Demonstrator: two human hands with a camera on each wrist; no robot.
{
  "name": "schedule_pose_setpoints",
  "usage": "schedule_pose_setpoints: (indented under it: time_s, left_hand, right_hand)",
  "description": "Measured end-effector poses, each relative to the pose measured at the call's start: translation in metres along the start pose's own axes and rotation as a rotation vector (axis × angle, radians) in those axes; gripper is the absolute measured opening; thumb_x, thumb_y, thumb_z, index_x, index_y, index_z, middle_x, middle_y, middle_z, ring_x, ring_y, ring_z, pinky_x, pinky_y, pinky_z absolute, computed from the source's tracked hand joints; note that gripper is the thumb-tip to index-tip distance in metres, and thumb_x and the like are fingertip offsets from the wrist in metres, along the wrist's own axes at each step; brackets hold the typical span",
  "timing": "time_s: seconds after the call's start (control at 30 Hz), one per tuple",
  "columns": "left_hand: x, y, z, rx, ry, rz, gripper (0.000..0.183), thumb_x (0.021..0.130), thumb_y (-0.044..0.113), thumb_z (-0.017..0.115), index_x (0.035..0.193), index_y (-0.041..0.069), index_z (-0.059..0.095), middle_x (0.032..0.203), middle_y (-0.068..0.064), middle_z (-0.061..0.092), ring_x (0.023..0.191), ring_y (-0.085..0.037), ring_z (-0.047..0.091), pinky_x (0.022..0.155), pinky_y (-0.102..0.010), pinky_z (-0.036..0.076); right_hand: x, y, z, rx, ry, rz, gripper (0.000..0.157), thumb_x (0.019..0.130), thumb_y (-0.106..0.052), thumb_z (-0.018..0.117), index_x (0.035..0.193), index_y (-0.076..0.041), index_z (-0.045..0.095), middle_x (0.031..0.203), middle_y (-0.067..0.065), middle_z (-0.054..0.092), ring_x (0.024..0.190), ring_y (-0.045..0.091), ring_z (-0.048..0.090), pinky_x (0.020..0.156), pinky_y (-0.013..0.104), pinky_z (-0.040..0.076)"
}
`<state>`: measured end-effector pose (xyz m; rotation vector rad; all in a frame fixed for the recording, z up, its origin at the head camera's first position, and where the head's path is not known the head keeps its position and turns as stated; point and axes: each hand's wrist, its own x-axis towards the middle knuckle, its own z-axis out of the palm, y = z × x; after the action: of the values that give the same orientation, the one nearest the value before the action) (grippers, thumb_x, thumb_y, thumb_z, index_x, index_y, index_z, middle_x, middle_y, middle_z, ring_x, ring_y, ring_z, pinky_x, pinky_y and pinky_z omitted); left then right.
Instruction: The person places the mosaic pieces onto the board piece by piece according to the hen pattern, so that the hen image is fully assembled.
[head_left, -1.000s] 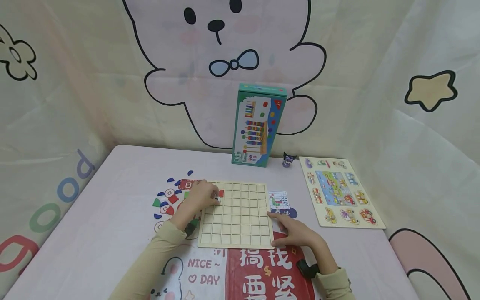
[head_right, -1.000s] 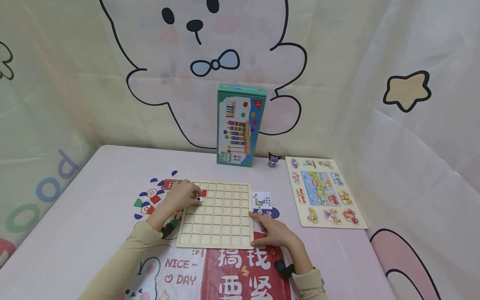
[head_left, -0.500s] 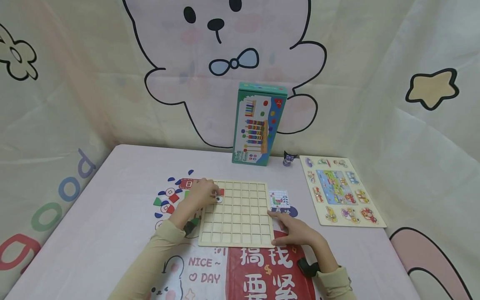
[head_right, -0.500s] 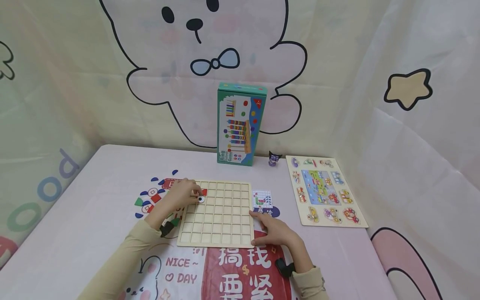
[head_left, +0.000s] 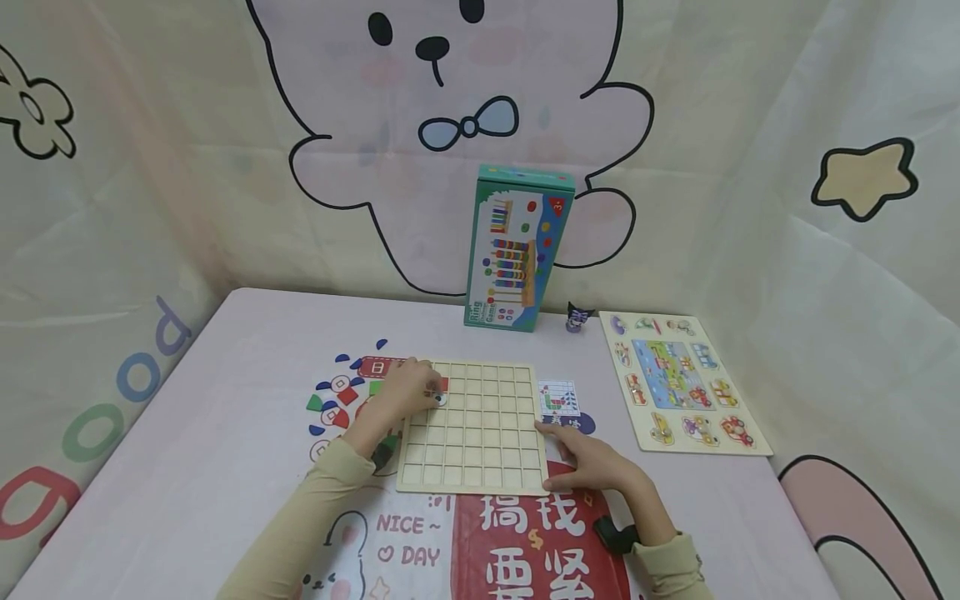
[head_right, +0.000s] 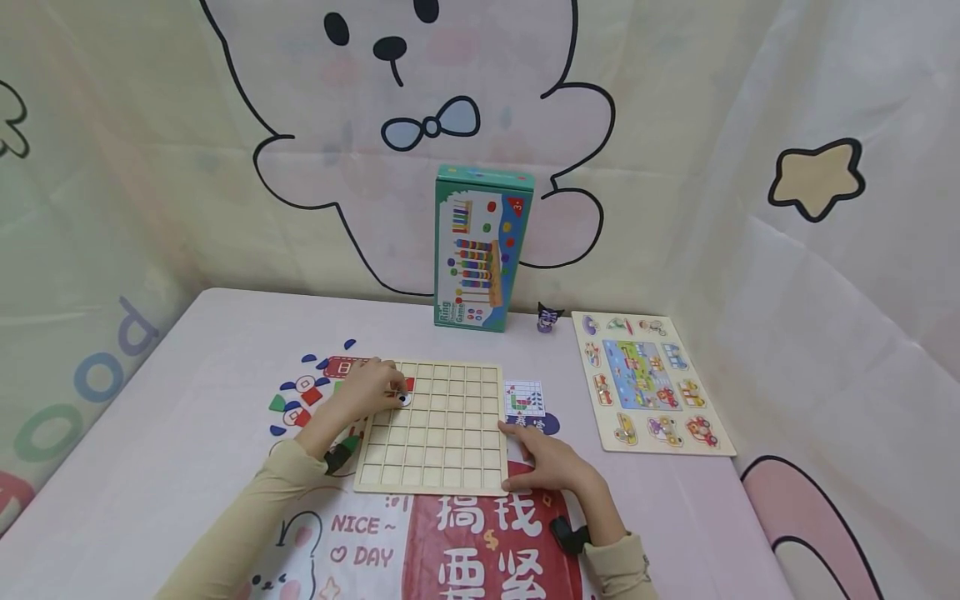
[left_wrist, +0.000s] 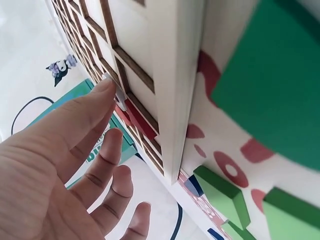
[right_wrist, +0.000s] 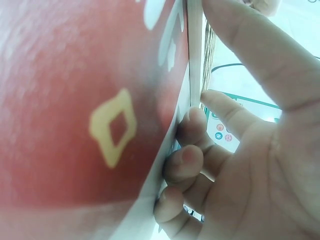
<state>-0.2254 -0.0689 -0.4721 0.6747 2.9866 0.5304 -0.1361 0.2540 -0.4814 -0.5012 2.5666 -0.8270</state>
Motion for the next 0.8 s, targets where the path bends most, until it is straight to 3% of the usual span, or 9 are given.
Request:
schedule_pose_setpoints:
  time_s: [0.33,0.8]
  left_hand:
    - [-0.002,-0.003,-0.001,-0.021,0.005,-0.024,0.013,0.076,0.023,0.076,0.087,0.019,0.072,0.084,0.002,0.062,0.085,-0.019,0.052,0.08,-0.041,0.038]
    - [-0.021,-0.034,-0.013,-0.103,0.089,-0.078,0.012,0.078,0.023,0.073,0.088,0.017,0.072,0.088,0.001,0.067,0.08,-0.018,0.058,0.078,-0.044,0.043]
  right_hand:
    - [0.0,0.001,0.0,0.003,0.004,-0.001,0.086,0.07,-0.043,0.076,0.142,-0.018,0.036,0.137,0.013,0.044,0.116,0.029,0.048,0.09,0.049,0.043]
    - [0.0,0.0,0.0,-0.004,0.0,0.015,0.087,0.07,-0.046,0.076,0.143,-0.02,0.036,0.137,0.013,0.045,0.114,0.027,0.048,0.088,0.047,0.044]
